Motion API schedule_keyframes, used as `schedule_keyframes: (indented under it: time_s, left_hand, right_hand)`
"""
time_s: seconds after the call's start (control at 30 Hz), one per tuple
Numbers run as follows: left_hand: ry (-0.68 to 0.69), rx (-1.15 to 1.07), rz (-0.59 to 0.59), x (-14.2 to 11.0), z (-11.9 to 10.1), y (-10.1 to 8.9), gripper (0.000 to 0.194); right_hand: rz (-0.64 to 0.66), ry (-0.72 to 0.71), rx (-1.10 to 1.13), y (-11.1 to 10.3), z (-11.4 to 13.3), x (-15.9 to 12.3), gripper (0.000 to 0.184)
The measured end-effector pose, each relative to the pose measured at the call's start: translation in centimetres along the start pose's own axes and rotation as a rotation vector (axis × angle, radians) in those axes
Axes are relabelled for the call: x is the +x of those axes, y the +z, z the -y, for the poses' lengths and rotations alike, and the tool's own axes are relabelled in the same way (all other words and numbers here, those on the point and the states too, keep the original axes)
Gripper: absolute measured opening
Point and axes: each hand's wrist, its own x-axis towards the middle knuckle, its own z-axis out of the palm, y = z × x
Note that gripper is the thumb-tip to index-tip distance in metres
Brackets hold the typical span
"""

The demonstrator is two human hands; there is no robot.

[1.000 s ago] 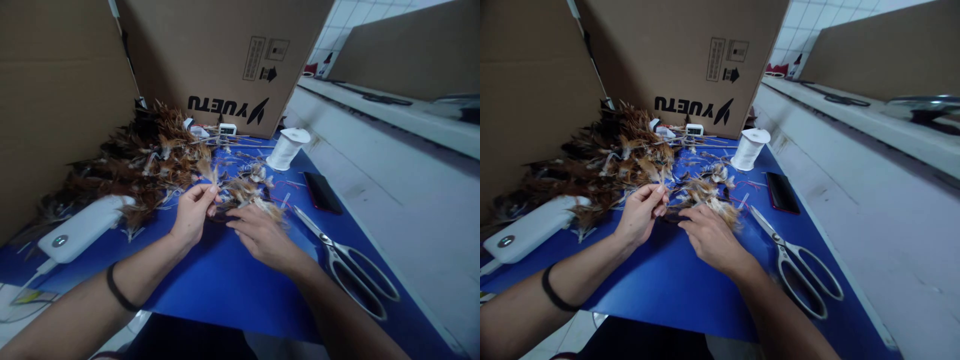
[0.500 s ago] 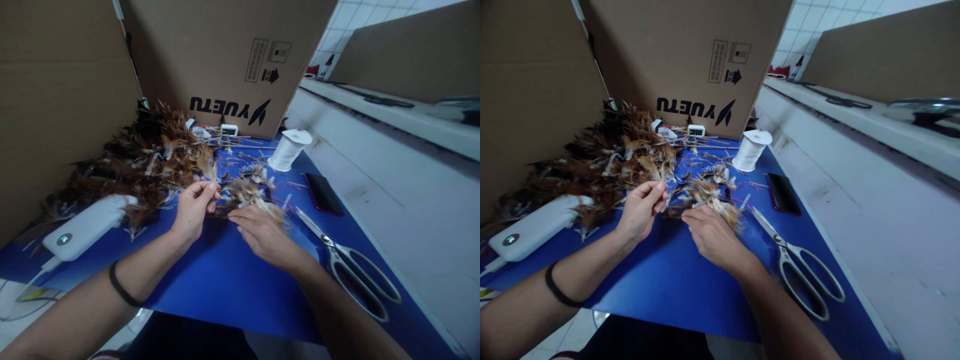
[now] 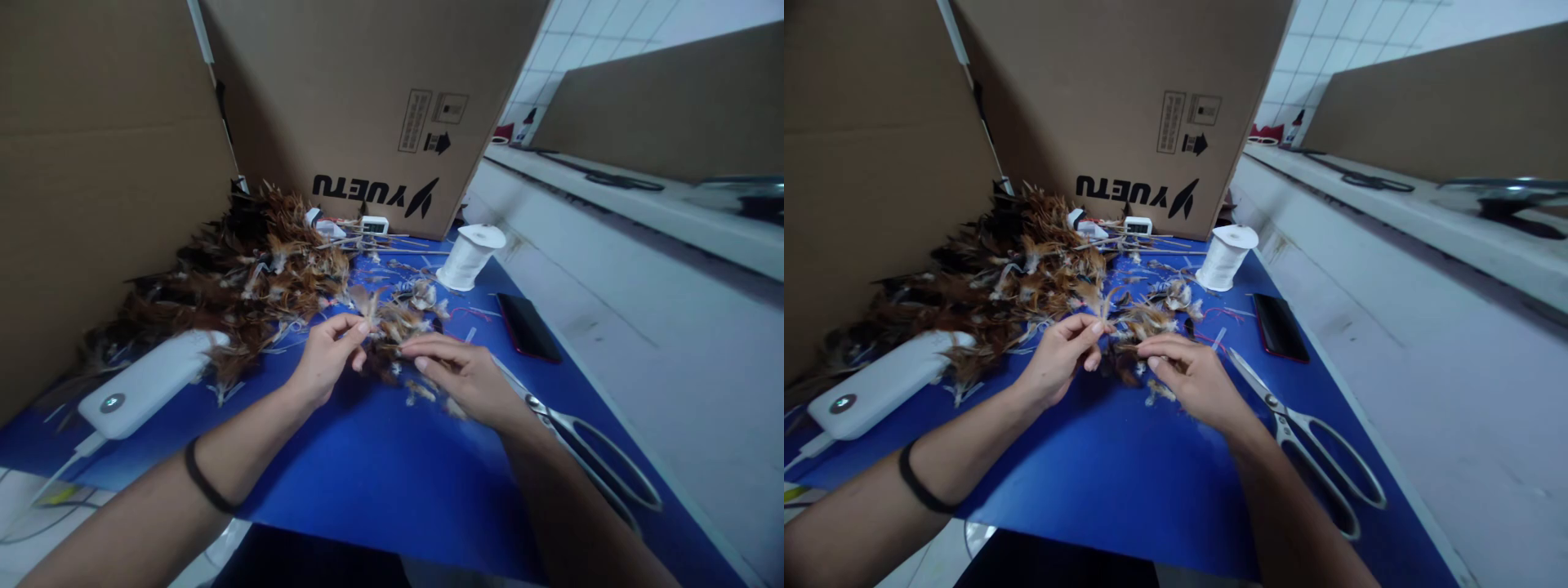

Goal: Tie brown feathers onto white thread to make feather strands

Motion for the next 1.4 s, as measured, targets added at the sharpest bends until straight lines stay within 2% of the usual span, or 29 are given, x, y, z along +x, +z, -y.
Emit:
schedule_keyframes:
  time_s: [0.33, 0.77, 1.07, 1.27, 1.4]
  left_hand:
    - [-0.214, -0.121, 0.166, -0.54, 0.37, 0.35, 0.020]
    - [-0.253, -0.114, 0.133, -0.57, 0.29, 0.66, 0.021]
    - [-0.297, -0.096, 0.200, -0.47, 0.80, 0.55, 0.020]
    - [-0.325, -0.095, 0.199, -0.71, 0.87, 0.71, 0.019]
    - [-0.345, -0.091, 0.197, -0.85, 0.85, 0.83, 0.021]
  right_hand:
    - [-0.043, 0.121, 0.123, -0.79, -0.05, 0.12, 0.015]
    - [-0.210, 0.255, 0.209, -0.55, -0.16, 0.01, 0.011]
    - [-0.290, 0.306, 0.151, -0.74, -0.21, -0.03, 0.012]
    - [-0.261, 0.210, 0.002, -0.23, -0.57, 0.03, 0.012]
    - [-0.205, 0.146, -0.063, 0.16, -0.23, 0.00, 0.030]
